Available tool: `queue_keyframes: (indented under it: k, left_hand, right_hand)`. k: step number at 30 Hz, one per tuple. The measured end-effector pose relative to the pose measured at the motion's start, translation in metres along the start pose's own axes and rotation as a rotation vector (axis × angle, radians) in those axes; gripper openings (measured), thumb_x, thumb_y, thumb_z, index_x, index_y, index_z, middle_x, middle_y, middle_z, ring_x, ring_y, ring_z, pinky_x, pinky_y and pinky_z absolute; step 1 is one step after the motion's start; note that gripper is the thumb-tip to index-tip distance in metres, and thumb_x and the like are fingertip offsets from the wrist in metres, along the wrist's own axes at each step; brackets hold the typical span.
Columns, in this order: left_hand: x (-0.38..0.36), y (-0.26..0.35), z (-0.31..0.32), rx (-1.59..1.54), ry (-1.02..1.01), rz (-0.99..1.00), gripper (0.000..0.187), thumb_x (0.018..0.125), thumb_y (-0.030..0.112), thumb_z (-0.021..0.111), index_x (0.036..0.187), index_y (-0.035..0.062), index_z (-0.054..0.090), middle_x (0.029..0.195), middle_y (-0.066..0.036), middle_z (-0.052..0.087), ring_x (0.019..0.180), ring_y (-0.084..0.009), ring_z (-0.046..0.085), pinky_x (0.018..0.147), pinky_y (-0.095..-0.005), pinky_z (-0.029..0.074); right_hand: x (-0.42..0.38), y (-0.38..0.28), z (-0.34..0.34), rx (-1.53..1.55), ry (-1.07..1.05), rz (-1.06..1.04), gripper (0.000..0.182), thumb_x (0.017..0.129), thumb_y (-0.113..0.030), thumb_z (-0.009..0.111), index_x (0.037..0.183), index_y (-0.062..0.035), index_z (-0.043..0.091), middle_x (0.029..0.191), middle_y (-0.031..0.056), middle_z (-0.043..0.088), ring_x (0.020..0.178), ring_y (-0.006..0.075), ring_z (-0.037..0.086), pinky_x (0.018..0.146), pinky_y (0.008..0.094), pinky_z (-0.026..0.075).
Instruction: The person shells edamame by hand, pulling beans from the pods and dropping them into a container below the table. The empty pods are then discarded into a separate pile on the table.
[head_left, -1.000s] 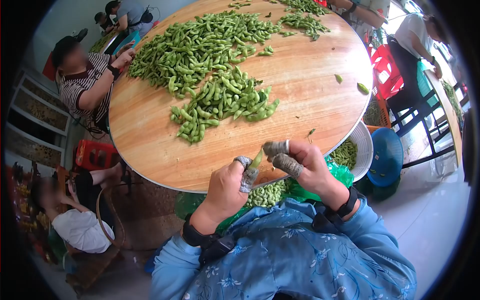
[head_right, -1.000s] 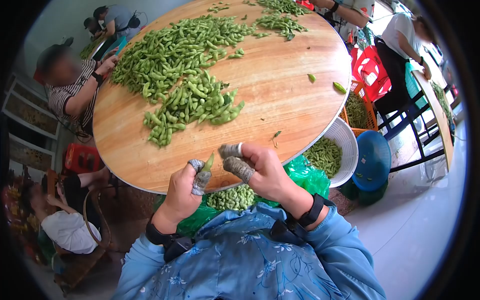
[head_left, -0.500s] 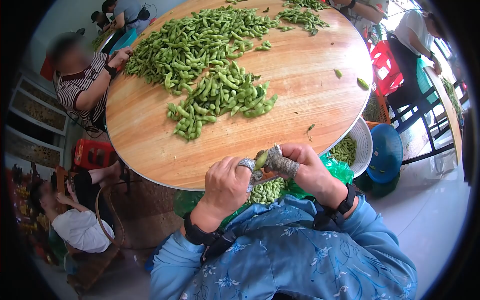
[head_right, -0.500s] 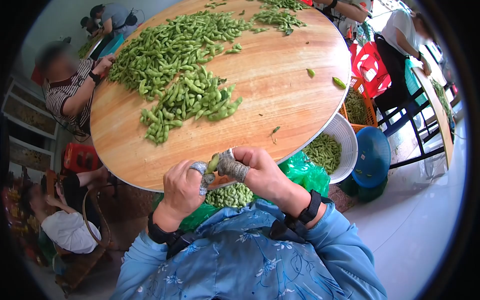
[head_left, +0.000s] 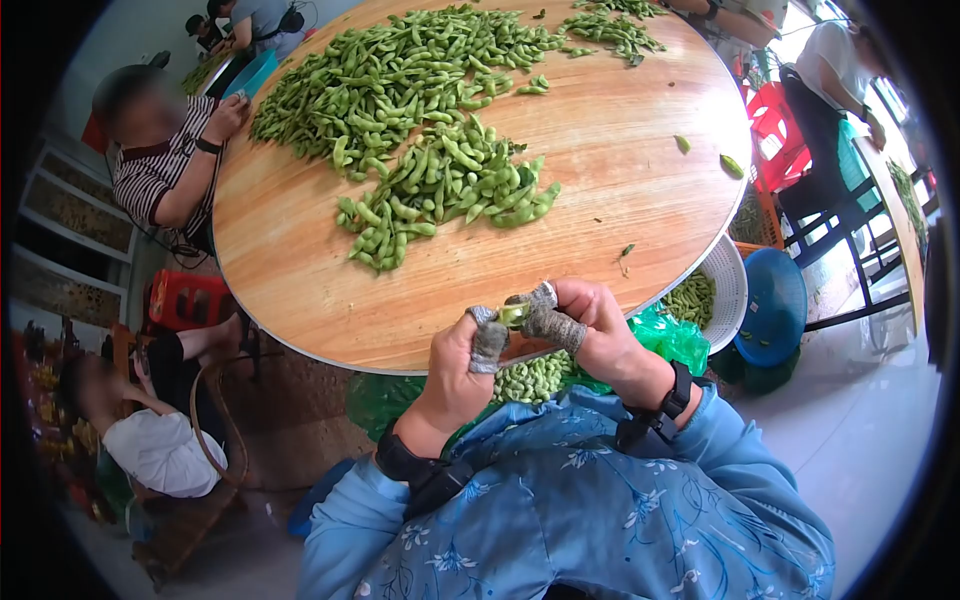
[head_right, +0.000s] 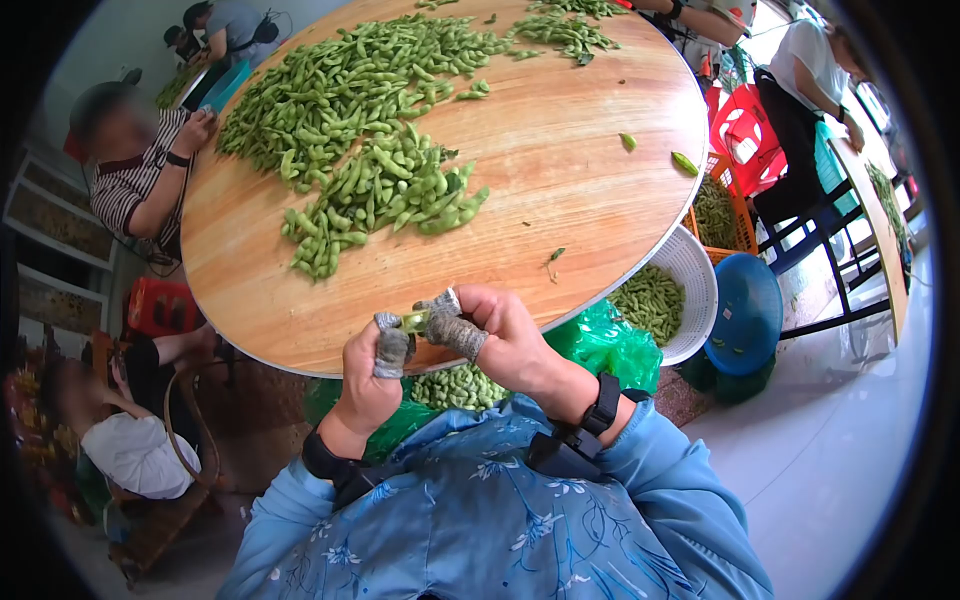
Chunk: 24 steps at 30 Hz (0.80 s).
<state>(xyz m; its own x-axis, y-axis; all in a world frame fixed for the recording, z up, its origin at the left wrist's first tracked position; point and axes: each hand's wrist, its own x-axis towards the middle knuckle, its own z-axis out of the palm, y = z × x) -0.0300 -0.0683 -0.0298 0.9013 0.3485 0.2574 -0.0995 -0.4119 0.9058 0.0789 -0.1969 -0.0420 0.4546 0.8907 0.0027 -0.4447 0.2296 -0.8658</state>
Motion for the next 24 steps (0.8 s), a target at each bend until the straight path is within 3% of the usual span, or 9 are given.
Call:
queue_keyframes:
  k: [1,3,4,8,10,15,17,18,24]
  left_hand:
    - [-0.001,-0.002,0.002,0.000,0.001,0.000,0.015,0.085,0.017,0.051,0.079,0.0032,0.051,0.063,-0.007,0.051,0.054,-0.0195,0.050,0.049,-0.0308,0.039]
    - [-0.003,-0.010,0.004,-0.884,-0.007,-0.475,0.020,0.090,0.022,0.047,0.080,0.0045,0.050,0.063,0.000,0.049,0.053,-0.0093,0.043,0.049,-0.0223,0.033]
    - [-0.001,-0.009,0.001,-1.050,-0.093,-0.499,0.024,0.092,0.025,0.043,0.081,0.0058,0.050,0.064,0.004,0.046,0.053,-0.0045,0.036,0.049,-0.0181,0.029]
    - [0.001,-0.010,-0.003,-0.795,-0.125,-0.476,0.020,0.090,0.023,0.048,0.085,0.0033,0.050,0.066,0.001,0.050,0.057,-0.0049,0.042,0.051,-0.0201,0.035]
    - [0.004,-0.006,0.001,-0.061,-0.050,-0.080,0.017,0.086,0.017,0.054,0.086,0.0003,0.051,0.069,0.000,0.053,0.062,-0.0062,0.048,0.056,-0.0222,0.041]
    - [0.004,-0.009,-0.005,-0.314,-0.135,-0.134,0.011,0.084,0.010,0.056,0.083,-0.0012,0.056,0.071,0.002,0.054,0.063,-0.0053,0.049,0.057,-0.0209,0.042]
    - [0.002,-0.009,-0.013,-0.683,-0.229,-0.399,0.008,0.084,0.006,0.051,0.086,0.0006,0.058,0.070,0.003,0.053,0.060,-0.0025,0.045,0.053,-0.0177,0.038]
    - [0.002,-0.003,-0.012,-0.658,-0.215,-0.406,0.012,0.084,0.003,0.047,0.089,0.0023,0.058,0.069,0.005,0.051,0.058,-0.0006,0.041,0.050,-0.0160,0.033]
    - [-0.003,-0.003,-0.015,-0.560,-0.257,-0.407,0.016,0.084,0.001,0.042,0.091,0.0027,0.056,0.071,0.005,0.048,0.056,-0.0020,0.037,0.050,-0.0166,0.030]
  right_hand:
    - [0.000,0.001,0.000,-0.023,-0.023,-0.070,0.020,0.087,-0.016,0.053,0.096,0.0016,0.056,0.088,0.0019,0.060,0.083,0.0079,0.055,0.074,0.0243,0.046]
    - [0.000,-0.002,0.001,-0.061,-0.036,-0.089,0.019,0.087,-0.015,0.053,0.096,0.0018,0.056,0.088,0.0020,0.060,0.084,0.0080,0.054,0.074,0.0242,0.046]
    - [0.001,-0.003,0.002,-0.098,-0.049,-0.108,0.019,0.088,-0.015,0.052,0.096,0.0020,0.055,0.088,0.0020,0.060,0.085,0.0080,0.054,0.074,0.0242,0.046]
    - [0.003,0.002,-0.007,-0.177,-0.046,-0.106,0.019,0.088,-0.015,0.052,0.096,0.0024,0.054,0.088,0.0025,0.060,0.085,0.0088,0.054,0.075,0.0246,0.047]
    - [0.001,-0.011,0.002,-0.134,-0.019,0.052,0.019,0.087,-0.015,0.053,0.095,0.0026,0.054,0.087,0.0033,0.060,0.084,0.0093,0.055,0.074,0.0244,0.046]
    - [0.000,-0.011,0.000,-0.174,-0.080,0.043,0.018,0.086,-0.014,0.055,0.093,0.0028,0.056,0.087,0.0035,0.060,0.082,0.0090,0.055,0.072,0.0238,0.045]
    - [0.000,-0.009,-0.003,-0.173,-0.144,-0.015,0.016,0.085,-0.012,0.056,0.092,0.0027,0.056,0.086,0.0030,0.060,0.082,0.0087,0.055,0.072,0.0235,0.044]
    - [0.000,-0.009,-0.002,-0.144,-0.165,-0.003,0.015,0.085,-0.012,0.056,0.091,0.0025,0.056,0.085,0.0022,0.060,0.081,0.0082,0.054,0.072,0.0231,0.044]
    - [-0.001,-0.005,-0.001,-0.280,-0.138,0.010,0.013,0.083,-0.009,0.057,0.088,0.0024,0.056,0.077,0.0016,0.057,0.073,0.0072,0.050,0.065,0.0235,0.042]
